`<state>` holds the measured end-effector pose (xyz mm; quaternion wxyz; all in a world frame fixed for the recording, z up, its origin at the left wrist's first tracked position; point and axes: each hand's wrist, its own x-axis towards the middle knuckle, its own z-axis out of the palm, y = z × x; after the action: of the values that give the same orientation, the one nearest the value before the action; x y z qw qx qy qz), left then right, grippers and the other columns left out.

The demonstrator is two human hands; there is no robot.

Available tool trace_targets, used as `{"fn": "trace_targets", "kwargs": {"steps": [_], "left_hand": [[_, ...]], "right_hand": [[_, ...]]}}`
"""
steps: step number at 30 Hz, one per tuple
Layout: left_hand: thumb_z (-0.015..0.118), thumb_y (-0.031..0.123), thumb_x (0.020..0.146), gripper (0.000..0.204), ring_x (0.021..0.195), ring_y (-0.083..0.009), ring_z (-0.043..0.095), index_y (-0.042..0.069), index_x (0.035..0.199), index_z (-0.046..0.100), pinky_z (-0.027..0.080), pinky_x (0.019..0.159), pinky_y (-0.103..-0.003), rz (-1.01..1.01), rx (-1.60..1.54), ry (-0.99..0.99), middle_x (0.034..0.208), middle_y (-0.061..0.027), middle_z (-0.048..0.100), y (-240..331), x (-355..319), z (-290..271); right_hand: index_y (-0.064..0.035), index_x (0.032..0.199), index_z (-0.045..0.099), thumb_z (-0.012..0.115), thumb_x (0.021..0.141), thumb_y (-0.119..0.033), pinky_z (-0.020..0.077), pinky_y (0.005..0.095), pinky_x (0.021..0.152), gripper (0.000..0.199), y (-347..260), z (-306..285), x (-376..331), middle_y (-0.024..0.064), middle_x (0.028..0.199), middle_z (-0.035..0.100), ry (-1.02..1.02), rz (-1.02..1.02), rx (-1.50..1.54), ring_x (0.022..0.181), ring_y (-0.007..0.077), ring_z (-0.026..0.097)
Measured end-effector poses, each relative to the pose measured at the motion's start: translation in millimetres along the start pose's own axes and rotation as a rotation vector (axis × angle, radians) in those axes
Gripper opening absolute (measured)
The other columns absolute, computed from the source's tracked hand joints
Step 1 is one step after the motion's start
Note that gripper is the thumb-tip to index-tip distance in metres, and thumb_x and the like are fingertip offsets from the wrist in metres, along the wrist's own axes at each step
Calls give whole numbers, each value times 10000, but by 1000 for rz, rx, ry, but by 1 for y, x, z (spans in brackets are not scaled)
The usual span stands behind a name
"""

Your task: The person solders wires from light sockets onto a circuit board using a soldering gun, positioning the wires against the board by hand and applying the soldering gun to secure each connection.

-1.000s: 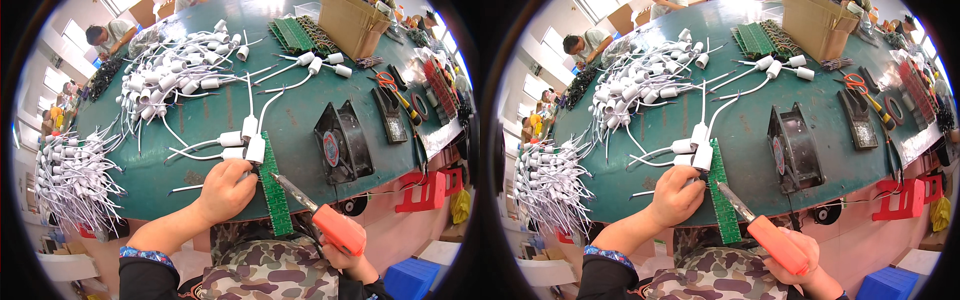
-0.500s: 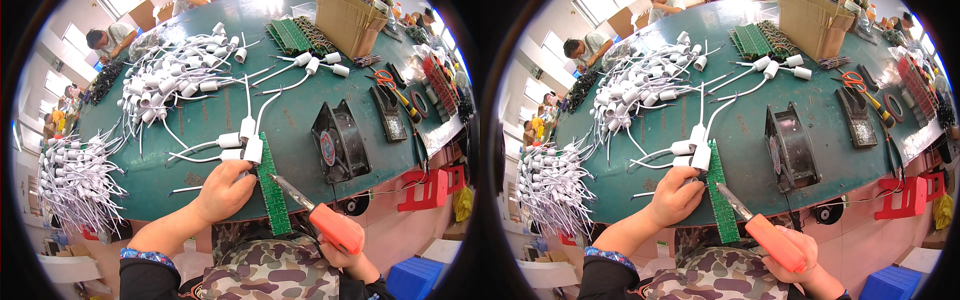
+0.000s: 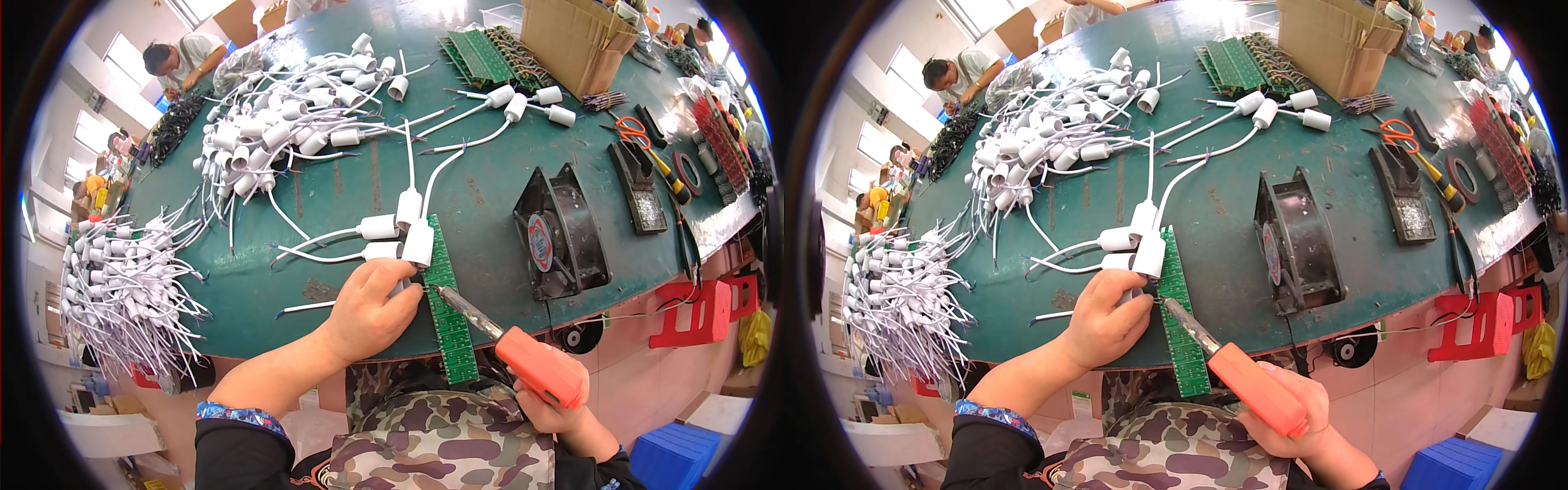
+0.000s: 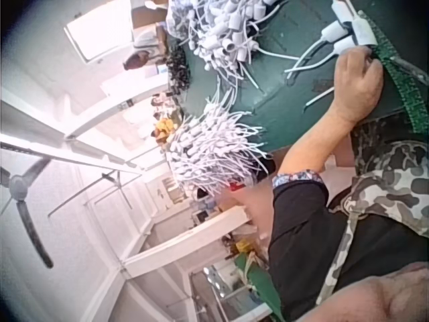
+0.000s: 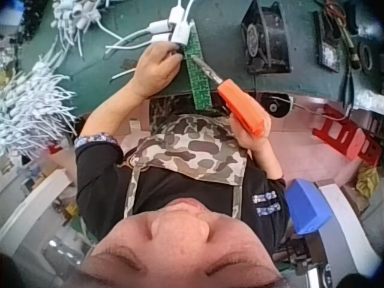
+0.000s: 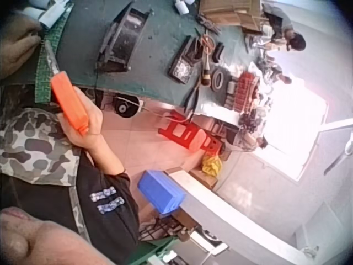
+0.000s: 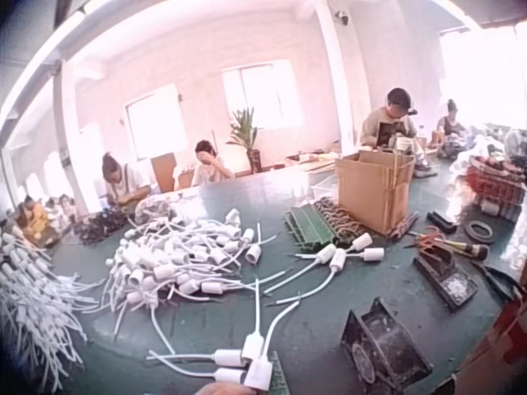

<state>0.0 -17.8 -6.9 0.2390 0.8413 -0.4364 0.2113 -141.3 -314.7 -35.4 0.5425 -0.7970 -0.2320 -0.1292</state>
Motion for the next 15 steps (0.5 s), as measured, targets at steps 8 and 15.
{"fn": "trace_targets", "kwargs": {"steps": [8,15], "left_hand": [[733,17,695,259,947,-322,635,-6,942,662,542,805,-419,11,8,3,1078,-140,612,0,-1,1],[732,20,690,260,940,-320,636,-3,938,656,540,800,-418,11,18,-1,1070,-138,612,0,-1,2]], "right_hand": [[119,1312,540,822,722,-26,621,390,821,670,3,3,2,269,1130,723,0,-3,42,930,349,771],[128,1310,539,825,744,-34,620,392,824,654,0,3,6,267,1128,725,-6,-1,48,924,354,771]]}}
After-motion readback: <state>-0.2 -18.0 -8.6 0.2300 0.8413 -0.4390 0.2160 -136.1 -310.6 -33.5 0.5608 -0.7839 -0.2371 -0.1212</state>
